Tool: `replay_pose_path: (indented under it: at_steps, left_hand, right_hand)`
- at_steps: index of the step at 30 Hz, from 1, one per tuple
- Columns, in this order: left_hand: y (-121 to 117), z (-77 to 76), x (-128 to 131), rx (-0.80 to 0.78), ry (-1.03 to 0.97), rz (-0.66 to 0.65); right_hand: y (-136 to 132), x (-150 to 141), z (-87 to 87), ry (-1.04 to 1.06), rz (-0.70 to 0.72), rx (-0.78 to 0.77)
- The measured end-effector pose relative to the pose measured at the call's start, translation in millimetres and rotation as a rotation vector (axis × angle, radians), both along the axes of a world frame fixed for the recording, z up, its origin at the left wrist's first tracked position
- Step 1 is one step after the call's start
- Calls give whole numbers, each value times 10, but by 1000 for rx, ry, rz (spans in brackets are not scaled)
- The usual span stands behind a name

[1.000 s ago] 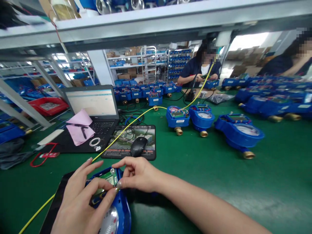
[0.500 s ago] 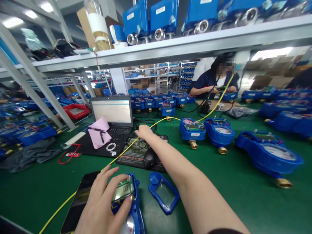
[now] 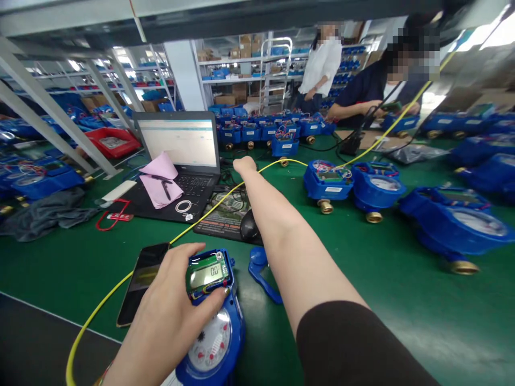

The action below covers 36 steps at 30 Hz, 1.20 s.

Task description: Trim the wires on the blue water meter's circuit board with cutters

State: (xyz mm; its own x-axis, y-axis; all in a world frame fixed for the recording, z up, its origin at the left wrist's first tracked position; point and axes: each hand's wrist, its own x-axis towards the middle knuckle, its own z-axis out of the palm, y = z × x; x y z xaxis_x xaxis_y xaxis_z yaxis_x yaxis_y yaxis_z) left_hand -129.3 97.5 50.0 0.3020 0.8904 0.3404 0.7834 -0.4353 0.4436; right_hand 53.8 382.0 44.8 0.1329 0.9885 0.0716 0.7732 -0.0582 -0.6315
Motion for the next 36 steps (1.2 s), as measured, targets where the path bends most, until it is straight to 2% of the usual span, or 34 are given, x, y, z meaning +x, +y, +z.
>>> replay_pose_path:
  at_steps: [3, 5, 9, 12, 15, 17, 19, 21, 23, 27, 30, 34, 36]
  left_hand:
    - [-16, 30, 27, 136, 61, 9]
    - [-34, 44, 49, 239, 130, -22]
    - [-91, 74, 108, 357, 196, -78]
    - [-147, 94, 142, 409, 220, -87]
    - [-194, 95, 141, 417, 223, -94]
    - [-211, 88, 124, 405, 209, -94]
    - [-220, 82, 103, 388, 195, -92]
    - [-226, 85, 85, 374, 194, -91]
    - [-235, 99, 65, 370, 196, -83]
    - [-234, 146, -15, 324, 143, -17]
    - [-175, 156, -110, 221, 59, 46]
    - [-39, 103, -216, -70, -89, 3]
    - [16, 71, -240, -165, -124, -33]
  right_hand:
    - [-115, 177, 218, 145, -25, 66]
    - [-282, 325, 348, 221, -34, 117]
    - [-921, 687, 453, 302, -52, 220]
    - [-1604, 967, 318, 240, -73, 256]
    - [-2276, 1188, 20, 84, -94, 268]
    - [-2623, 1277, -193, -18, -78, 258]
    - [-2848, 1297, -337, -93, -33, 270]
    - [-2951, 1229, -368, -125, 53, 309]
    - [-2955, 1066, -293, -114, 203, 353]
    - [-2809, 573, -52, -26, 626, 463]
    - [-2682, 263, 25, -13, 891, 621]
    - [-2586, 104, 24, -208, 985, 727]
    - [-2577, 95, 47, -346, 1008, 759]
